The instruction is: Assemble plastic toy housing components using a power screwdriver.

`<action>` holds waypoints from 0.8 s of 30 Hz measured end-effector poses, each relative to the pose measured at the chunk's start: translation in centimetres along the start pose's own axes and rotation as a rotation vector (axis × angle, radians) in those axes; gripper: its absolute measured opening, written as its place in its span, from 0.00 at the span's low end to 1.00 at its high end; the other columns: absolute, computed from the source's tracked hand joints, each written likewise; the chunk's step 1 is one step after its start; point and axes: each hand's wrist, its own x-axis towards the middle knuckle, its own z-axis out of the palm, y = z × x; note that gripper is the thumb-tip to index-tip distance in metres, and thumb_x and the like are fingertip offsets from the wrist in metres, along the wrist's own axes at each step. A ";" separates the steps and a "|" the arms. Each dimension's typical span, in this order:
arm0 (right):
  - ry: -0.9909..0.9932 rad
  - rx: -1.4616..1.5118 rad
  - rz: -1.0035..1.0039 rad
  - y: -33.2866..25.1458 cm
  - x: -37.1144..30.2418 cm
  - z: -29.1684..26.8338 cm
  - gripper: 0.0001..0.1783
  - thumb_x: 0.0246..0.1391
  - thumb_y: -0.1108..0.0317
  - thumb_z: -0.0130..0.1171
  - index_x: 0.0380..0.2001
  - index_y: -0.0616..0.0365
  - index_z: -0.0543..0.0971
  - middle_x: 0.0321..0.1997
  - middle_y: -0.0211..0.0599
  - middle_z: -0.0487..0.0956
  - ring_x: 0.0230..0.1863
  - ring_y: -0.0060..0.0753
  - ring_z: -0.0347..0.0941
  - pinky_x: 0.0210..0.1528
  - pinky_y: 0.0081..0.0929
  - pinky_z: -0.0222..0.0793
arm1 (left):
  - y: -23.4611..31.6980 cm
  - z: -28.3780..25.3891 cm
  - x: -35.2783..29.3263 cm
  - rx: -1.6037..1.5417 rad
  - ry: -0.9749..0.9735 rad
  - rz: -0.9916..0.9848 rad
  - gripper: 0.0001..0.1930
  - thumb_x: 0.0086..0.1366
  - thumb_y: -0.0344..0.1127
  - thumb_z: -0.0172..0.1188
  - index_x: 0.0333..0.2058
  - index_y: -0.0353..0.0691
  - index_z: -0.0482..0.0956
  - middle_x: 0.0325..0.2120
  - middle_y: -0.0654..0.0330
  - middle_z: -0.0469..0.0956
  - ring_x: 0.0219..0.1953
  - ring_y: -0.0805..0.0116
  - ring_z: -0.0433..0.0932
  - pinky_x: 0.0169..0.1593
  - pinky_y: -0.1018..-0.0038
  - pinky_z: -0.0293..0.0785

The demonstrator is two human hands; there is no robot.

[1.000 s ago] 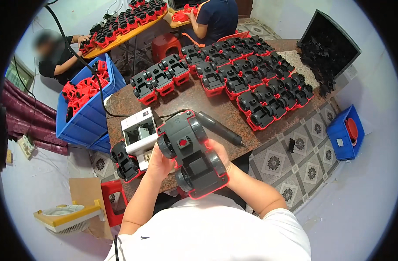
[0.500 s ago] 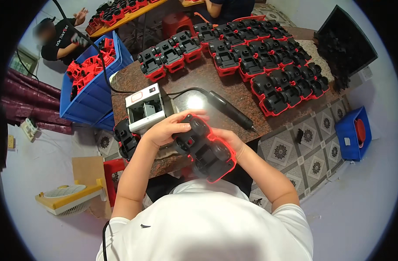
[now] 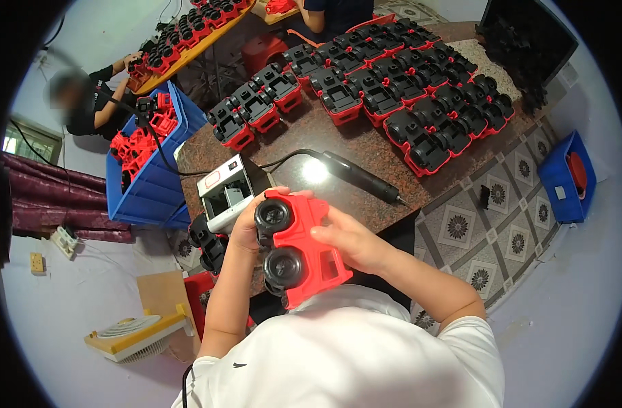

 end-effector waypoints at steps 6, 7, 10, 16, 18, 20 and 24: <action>-0.005 -0.079 -0.069 -0.3 -0.4 1.4 0.36 0.59 0.62 0.54 0.65 0.60 0.50 0.62 0.41 0.63 0.60 0.32 0.64 0.60 0.34 0.63 | -0.4 -0.3 0.1 -0.301 -0.160 0.027 0.16 0.62 0.33 0.54 0.49 0.38 0.74 0.55 0.36 0.65 0.55 0.48 0.70 0.57 0.58 0.69; -0.005 -0.074 -0.070 -0.3 -0.4 1.7 0.36 0.59 0.62 0.54 0.65 0.60 0.50 0.62 0.41 0.63 0.60 0.32 0.64 0.60 0.34 0.63 | -0.5 -0.2 0.0 -0.299 -0.157 0.023 0.16 0.62 0.33 0.54 0.49 0.38 0.74 0.55 0.36 0.65 0.55 0.48 0.70 0.57 0.58 0.69; 0.005 -0.074 -0.089 -0.4 -0.6 2.4 0.37 0.59 0.63 0.54 0.65 0.60 0.48 0.63 0.42 0.61 0.63 0.32 0.61 0.62 0.35 0.61 | -0.6 0.2 -0.1 -0.430 -0.151 0.008 0.15 0.63 0.35 0.53 0.47 0.38 0.75 0.54 0.35 0.66 0.54 0.45 0.71 0.56 0.54 0.70; 0.004 0.024 -0.119 -0.9 -0.9 4.0 0.42 0.57 0.65 0.58 0.66 0.58 0.45 0.66 0.40 0.57 0.65 0.31 0.57 0.65 0.34 0.56 | -0.6 3.1 -1.4 -0.550 0.012 0.044 0.18 0.61 0.44 0.56 0.49 0.45 0.74 0.54 0.45 0.69 0.55 0.46 0.70 0.55 0.47 0.69; 0.025 -0.054 -0.181 -0.5 -1.0 4.3 0.44 0.55 0.67 0.60 0.66 0.57 0.44 0.67 0.39 0.56 0.66 0.31 0.56 0.66 0.34 0.54 | -1.0 3.5 -1.6 -0.444 0.052 0.091 0.22 0.59 0.48 0.59 0.50 0.47 0.73 0.55 0.46 0.68 0.57 0.48 0.68 0.57 0.50 0.69; 0.033 -0.015 -0.174 -0.2 -0.8 4.2 0.45 0.54 0.69 0.61 0.66 0.57 0.45 0.67 0.39 0.55 0.66 0.31 0.55 0.66 0.34 0.55 | -0.8 4.4 -1.7 -0.360 0.025 0.186 0.24 0.58 0.50 0.61 0.51 0.48 0.70 0.54 0.48 0.68 0.59 0.51 0.65 0.58 0.54 0.68; 0.045 -0.085 -0.160 -0.3 -0.8 4.5 0.46 0.54 0.67 0.61 0.66 0.56 0.42 0.62 0.46 0.61 0.59 0.35 0.66 0.57 0.33 0.68 | -0.5 5.3 -2.2 -0.326 0.143 0.186 0.18 0.62 0.45 0.57 0.48 0.49 0.70 0.52 0.52 0.71 0.58 0.55 0.66 0.58 0.59 0.69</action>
